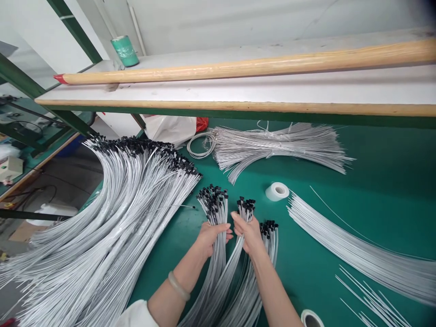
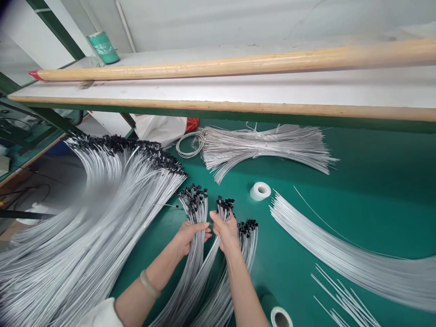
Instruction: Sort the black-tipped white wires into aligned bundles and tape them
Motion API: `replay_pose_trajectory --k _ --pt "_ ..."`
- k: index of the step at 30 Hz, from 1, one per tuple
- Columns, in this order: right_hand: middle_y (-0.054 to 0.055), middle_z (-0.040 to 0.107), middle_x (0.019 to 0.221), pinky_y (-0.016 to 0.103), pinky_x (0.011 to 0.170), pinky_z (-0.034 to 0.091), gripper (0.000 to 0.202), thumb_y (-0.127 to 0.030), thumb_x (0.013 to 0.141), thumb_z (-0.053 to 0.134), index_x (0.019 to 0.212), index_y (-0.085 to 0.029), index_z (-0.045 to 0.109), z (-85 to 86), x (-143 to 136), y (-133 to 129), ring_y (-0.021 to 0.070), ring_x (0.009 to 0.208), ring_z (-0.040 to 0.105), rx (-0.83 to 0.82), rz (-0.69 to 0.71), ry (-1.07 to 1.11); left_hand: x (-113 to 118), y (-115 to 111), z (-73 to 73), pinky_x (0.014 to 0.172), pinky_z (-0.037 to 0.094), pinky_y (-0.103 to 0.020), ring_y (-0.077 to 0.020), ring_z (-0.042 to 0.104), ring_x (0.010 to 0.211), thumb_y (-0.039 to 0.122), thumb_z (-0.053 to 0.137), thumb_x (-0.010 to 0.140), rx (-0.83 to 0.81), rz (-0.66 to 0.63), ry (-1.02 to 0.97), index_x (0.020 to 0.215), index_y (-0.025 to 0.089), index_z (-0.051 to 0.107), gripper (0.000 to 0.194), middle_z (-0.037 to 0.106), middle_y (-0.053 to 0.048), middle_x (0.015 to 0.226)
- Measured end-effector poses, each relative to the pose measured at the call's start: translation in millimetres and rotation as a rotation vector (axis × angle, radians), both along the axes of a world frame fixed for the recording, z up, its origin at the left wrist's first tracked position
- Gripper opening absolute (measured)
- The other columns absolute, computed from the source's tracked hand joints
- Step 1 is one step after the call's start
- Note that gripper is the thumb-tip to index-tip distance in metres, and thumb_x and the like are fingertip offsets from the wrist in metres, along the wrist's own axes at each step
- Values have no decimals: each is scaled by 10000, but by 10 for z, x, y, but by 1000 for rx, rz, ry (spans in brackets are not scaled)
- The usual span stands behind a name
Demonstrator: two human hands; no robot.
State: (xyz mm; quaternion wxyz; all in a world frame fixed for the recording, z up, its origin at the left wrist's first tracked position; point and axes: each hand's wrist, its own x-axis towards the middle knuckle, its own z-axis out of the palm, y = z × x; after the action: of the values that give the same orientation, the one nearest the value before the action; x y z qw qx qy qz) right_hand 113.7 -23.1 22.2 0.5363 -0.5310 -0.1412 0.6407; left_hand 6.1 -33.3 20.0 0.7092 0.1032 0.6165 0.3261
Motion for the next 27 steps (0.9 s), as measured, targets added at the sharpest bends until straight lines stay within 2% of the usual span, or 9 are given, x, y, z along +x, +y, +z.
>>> replay_pose_trajectory --k 2,4,13,19,23,27 --pt "-73 513 482 175 307 256 419 -234 395 796 701 -164 519 26 -48 40 46 331 369 -76 -15 -97 28 -4 28 455 473 -225 -137 591 464 136 697 598 1 -11 3 652 58 624 120 636 -74 540" --pt "-55 541 498 190 304 275 426 -213 367 793 695 -153 529 32 -80 68 60 335 390 -130 -30 -163 45 -7 50 447 472 -226 -137 586 451 133 688 608 0 -18 5 652 53 630 108 632 -73 524" --pt "-97 405 359 180 297 204 342 -242 433 778 653 -133 540 -13 -50 32 30 308 270 -97 -18 -137 21 -30 33 457 471 -233 -144 597 473 193 662 662 21 -26 -55 687 49 625 151 647 -88 571" --pt "-91 417 355 175 297 191 338 -266 423 775 638 -135 549 -8 -49 30 25 302 256 -80 -54 -143 16 -39 10 463 468 -242 -151 600 485 234 691 641 28 -6 -66 737 64 607 213 658 -93 605" --pt "-77 473 407 174 296 176 373 -248 408 783 693 -127 576 -24 -43 29 18 302 255 -84 -68 -123 9 -37 15 473 467 -239 -149 604 499 220 698 632 30 -5 -80 740 63 612 210 659 -93 618" --pt "-85 448 386 178 297 184 355 -251 405 789 656 -135 566 -19 -39 29 23 298 264 -84 -69 -133 4 -36 5 480 467 -242 -151 606 506 223 708 620 25 -7 -87 730 63 613 216 661 -98 628"
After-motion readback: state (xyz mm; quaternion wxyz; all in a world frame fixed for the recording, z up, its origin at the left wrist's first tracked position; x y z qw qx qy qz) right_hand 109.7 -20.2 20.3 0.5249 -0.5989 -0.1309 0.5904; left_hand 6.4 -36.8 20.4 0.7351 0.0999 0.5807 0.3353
